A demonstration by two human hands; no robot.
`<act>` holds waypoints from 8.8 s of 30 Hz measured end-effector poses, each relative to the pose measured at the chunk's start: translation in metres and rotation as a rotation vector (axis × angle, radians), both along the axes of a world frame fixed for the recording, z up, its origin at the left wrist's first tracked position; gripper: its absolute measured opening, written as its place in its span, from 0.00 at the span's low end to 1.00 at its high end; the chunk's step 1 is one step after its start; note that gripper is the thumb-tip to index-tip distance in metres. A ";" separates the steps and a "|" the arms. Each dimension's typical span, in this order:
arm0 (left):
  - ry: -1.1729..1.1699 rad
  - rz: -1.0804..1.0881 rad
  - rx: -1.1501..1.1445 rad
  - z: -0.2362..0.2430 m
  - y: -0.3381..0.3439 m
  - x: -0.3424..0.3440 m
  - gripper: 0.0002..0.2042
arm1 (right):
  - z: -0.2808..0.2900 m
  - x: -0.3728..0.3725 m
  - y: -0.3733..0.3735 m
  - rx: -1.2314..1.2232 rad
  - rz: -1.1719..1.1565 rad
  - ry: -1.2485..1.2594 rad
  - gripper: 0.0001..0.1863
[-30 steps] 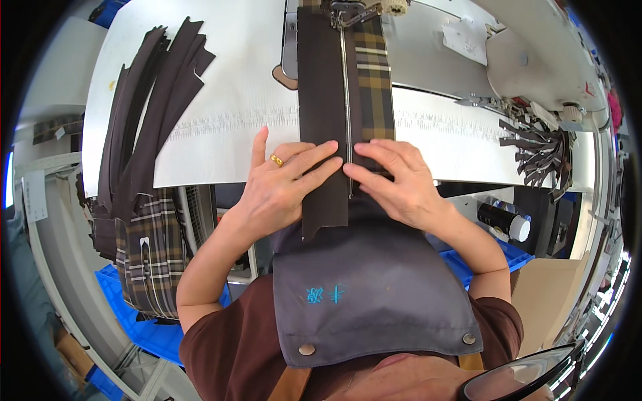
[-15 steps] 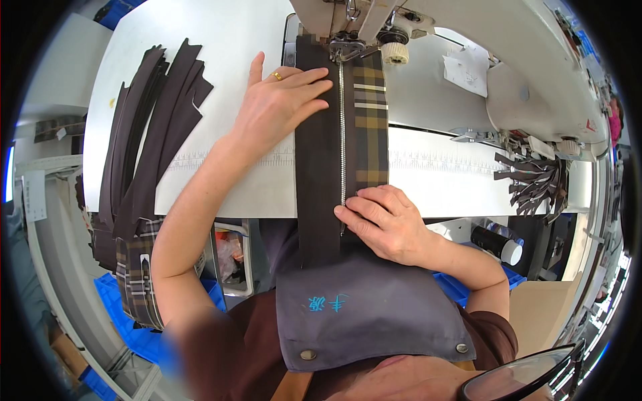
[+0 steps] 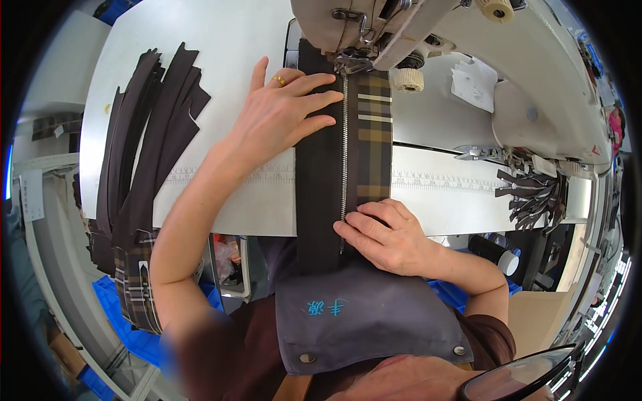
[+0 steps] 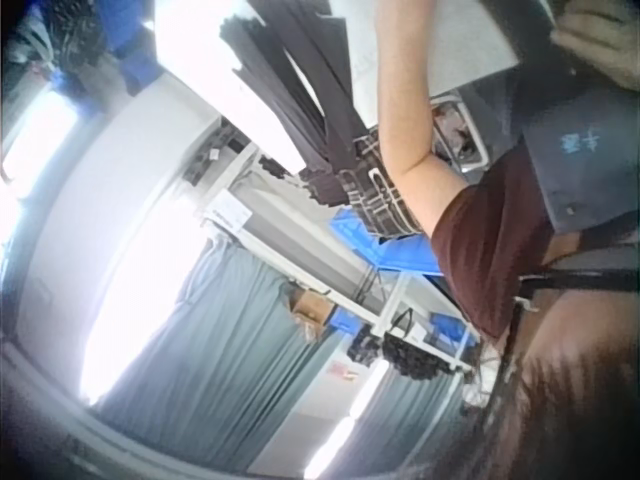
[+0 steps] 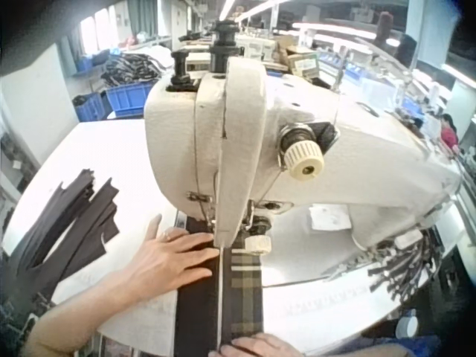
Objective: The person sews zippers onto plaid fabric pieces using a sewing machine. They align the zipper with the fabric edge, guide it under the needle, and stitch along the zipper teeth. The person repeats this process for multiple fabric pieces, occasionally adjusting the fabric and zipper alignment.
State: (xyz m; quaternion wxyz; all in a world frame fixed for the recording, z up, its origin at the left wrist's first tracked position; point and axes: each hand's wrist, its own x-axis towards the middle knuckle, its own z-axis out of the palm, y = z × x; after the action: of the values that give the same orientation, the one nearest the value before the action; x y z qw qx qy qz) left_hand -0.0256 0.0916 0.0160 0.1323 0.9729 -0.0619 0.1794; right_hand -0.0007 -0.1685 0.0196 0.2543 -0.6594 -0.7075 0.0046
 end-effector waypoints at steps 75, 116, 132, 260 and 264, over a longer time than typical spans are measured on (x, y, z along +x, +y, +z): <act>-0.136 -0.072 -0.282 -0.011 0.011 0.022 0.11 | -0.012 0.105 0.078 0.131 -0.268 -0.124 0.22; -0.126 -0.074 -0.345 -0.012 0.012 0.022 0.11 | -0.007 0.109 0.088 0.038 -0.435 0.223 0.06; -0.162 -0.081 -0.379 -0.008 0.012 0.024 0.09 | -0.024 0.114 0.106 0.282 -0.281 -0.281 0.10; 0.147 0.687 -1.063 -0.073 0.069 0.190 0.13 | -0.009 0.114 0.065 0.110 -0.288 -0.091 0.12; -0.161 0.723 -1.299 -0.054 0.103 0.192 0.12 | -0.010 0.113 0.065 0.142 -0.301 -0.103 0.15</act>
State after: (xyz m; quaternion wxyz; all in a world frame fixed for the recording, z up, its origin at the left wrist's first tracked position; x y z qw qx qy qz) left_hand 0.1665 0.1941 -0.0380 0.6082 0.6425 0.3708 0.2826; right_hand 0.1119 -0.1031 0.0095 0.2615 -0.7375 -0.6115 -0.1173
